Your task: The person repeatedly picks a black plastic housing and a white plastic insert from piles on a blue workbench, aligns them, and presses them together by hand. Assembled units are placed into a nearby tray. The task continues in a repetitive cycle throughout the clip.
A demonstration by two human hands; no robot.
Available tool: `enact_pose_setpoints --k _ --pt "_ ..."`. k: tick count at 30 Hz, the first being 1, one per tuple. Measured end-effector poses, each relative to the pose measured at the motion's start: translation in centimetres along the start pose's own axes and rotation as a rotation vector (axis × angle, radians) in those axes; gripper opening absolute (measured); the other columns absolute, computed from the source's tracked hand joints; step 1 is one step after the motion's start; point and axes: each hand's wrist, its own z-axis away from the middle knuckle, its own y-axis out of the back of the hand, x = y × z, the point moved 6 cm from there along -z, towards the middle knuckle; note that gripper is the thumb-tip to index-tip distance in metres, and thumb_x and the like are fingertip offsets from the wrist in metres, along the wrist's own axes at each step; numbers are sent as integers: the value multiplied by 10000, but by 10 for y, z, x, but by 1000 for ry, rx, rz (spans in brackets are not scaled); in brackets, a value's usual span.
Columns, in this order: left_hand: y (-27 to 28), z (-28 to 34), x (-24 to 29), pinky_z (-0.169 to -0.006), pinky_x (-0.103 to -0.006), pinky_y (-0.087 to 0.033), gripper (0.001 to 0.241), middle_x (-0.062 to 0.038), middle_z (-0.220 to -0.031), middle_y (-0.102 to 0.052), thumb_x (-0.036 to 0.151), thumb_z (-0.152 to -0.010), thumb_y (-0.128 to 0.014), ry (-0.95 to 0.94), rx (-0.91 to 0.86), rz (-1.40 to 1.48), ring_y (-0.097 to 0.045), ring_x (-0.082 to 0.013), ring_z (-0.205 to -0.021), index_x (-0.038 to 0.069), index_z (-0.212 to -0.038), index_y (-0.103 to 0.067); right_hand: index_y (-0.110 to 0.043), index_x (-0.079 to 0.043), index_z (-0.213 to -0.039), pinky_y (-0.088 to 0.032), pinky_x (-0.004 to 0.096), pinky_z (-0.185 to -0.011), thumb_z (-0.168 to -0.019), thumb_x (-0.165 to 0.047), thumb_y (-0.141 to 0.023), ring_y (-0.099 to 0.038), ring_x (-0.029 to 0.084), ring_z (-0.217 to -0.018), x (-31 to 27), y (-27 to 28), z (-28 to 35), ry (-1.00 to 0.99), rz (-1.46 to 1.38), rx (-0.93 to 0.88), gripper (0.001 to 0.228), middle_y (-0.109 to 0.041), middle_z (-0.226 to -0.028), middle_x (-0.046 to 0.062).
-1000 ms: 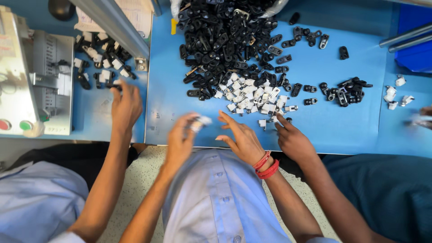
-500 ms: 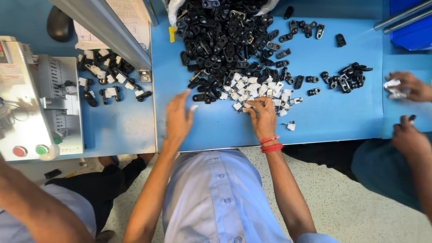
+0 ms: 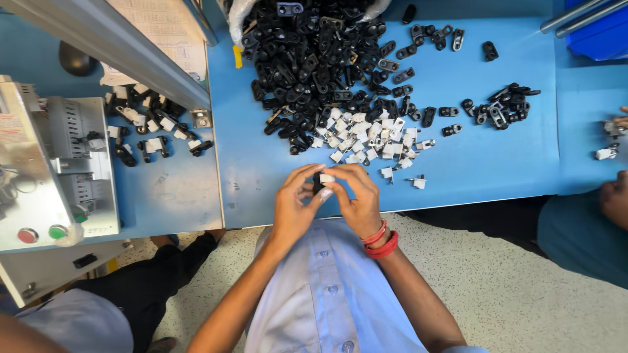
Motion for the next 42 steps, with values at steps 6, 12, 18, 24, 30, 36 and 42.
enact_pose_setpoints --k 6,12,18,24,30,36,42 --pt "-15 9 -16 -935 -335 -599 398 -134 -1207 -702 31 -968 -640 246 -152 625 -694 -168 -1052 7 -1363 -595 -726 -17 -1181 -552 301 -877 -925 47 -690 -698 228 -1003 -10 34 -21 -10 -227 -151 266 -694 -1088 120" --pt "-47 33 -31 -725 -385 -649 275 -237 -1002 -726 238 -1094 -608 562 -423 1233 -764 -290 -819 -7 -1216 -577 -726 -41 -1184 -560 363 -1022 -917 128 -645 -693 264 -1119 -37 59 -25 219 -445 -402 326 -686 -1126 114" --pt "-17 21 -11 -748 -376 -652 180 -209 -1049 -744 133 -1041 -653 243 -367 663 -771 -262 -891 1 -1087 -540 -740 -49 -1200 -600 276 -809 -888 140 -659 -686 180 -914 -48 54 -21 96 -276 -402 374 -655 -996 85" --pt "20 31 25 -811 -360 -639 119 -203 -1050 -734 35 -987 -687 -284 -115 169 -761 -269 -915 -41 -1062 -635 -763 -49 -1173 -504 285 -732 -866 117 -694 -602 181 -799 -56 31 -14 -84 -154 -248 357 -627 -902 77" --pt "15 38 -3 -674 -376 -661 122 -210 -893 -740 28 -974 -711 203 -279 797 -780 -288 -813 0 -972 -592 -734 -54 -1189 -461 455 -1158 -903 86 -670 -677 193 -979 -66 21 -12 92 -396 -355 325 -707 -1037 73" --pt "23 38 -2 -690 -363 -656 160 -193 -959 -738 2 -940 -736 372 -384 772 -758 -252 -835 9 -979 -581 -738 -74 -1184 -441 482 -1166 -882 87 -683 -680 191 -954 -82 21 -11 168 -286 -372 346 -716 -1001 46" --pt "35 39 56 -811 -335 -623 228 -202 -1071 -748 -39 -863 -776 -410 -176 -196 -745 -262 -946 4 -1042 -641 -748 -104 -1218 -473 354 -839 -876 79 -696 -602 232 -830 -85 23 -3 -47 94 -192 391 -621 -853 57"
